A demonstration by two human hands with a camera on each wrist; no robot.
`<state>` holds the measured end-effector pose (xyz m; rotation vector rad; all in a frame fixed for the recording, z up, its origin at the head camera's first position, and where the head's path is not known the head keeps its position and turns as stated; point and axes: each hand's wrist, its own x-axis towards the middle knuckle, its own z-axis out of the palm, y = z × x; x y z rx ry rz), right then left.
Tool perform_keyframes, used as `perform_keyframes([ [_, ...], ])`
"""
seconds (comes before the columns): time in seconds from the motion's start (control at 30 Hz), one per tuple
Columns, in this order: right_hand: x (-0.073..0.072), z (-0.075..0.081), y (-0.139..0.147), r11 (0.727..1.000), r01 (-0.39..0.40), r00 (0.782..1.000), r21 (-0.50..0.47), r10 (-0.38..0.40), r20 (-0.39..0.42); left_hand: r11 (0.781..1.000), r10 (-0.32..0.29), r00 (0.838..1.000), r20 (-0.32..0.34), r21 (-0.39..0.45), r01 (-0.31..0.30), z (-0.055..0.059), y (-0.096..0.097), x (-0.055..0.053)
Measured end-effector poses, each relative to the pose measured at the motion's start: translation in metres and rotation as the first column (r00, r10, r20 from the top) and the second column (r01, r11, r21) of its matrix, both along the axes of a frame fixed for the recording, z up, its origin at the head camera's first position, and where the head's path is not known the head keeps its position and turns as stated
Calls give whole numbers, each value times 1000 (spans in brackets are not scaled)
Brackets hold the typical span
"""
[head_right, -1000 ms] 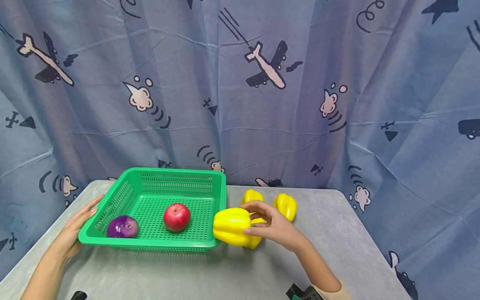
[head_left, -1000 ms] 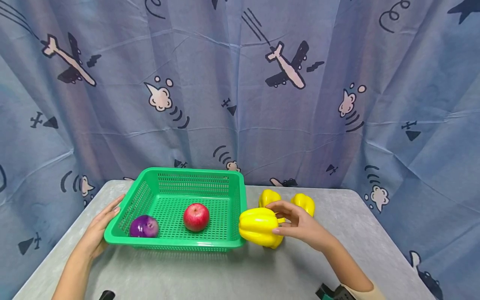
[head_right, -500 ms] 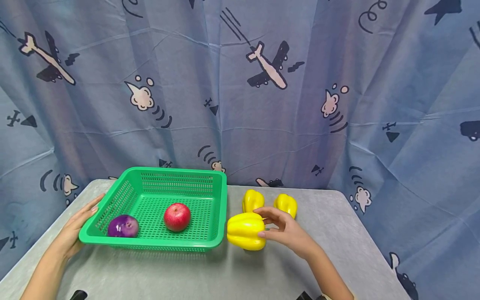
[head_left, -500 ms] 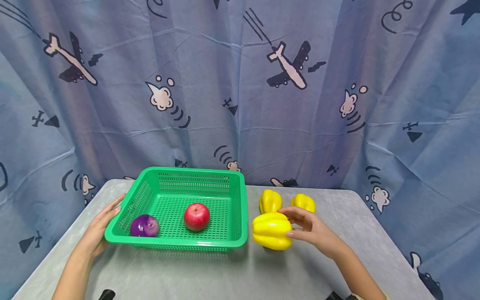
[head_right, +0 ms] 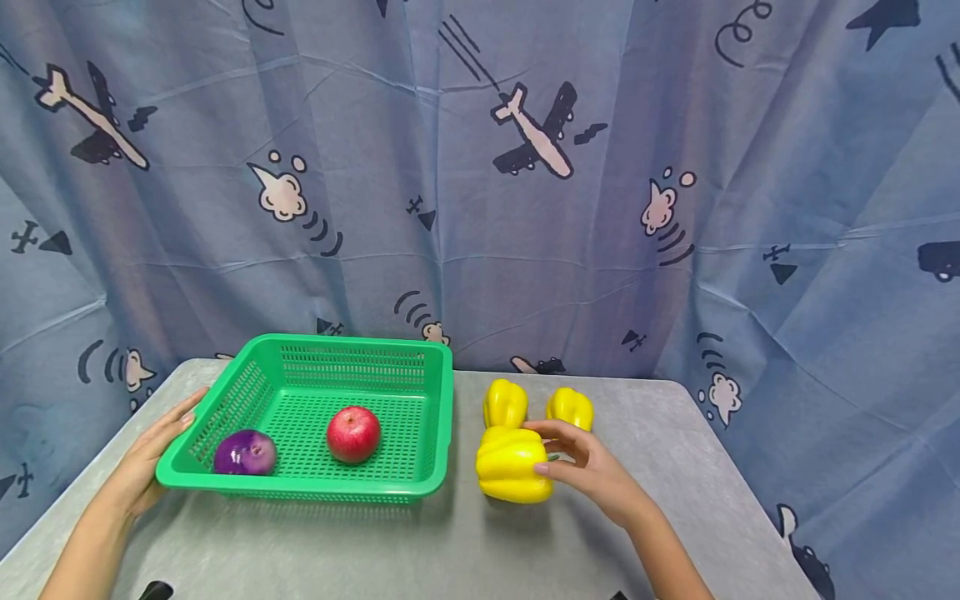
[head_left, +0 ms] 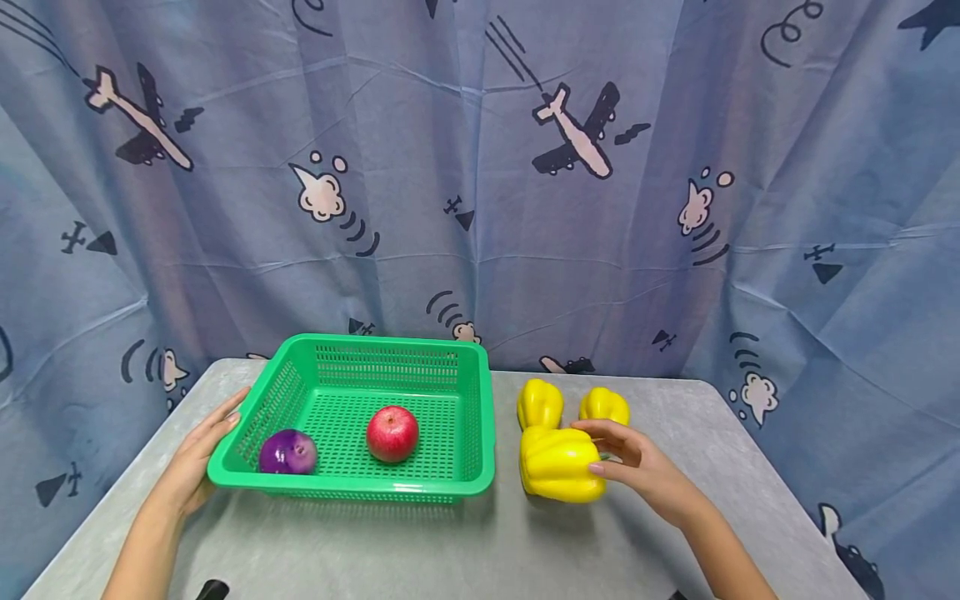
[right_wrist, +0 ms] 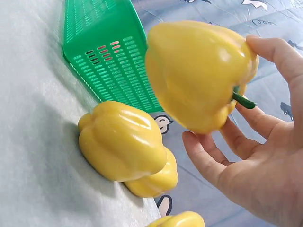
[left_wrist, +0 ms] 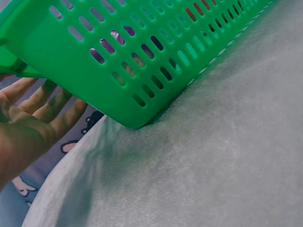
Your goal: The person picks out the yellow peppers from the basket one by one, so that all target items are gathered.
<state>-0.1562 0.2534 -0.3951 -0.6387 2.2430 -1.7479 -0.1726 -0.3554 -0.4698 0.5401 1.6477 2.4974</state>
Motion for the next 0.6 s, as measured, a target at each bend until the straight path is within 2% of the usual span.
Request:
perform_keyframes([
  [0.13, 1, -3, 4, 999, 26, 1000, 19, -26, -1, 1000, 7, 1000, -1, -7, -7, 0, 0, 0],
  [0.37, 2, -7, 13, 997, 72, 996, 21, -73, 44, 1000, 6, 1000, -7, -8, -6, 1, 0, 0],
  [0.6, 0, -11, 22, 999, 27, 998, -26, -25, 62, 1000, 3, 1000, -4, -4, -3, 0, 0, 0],
])
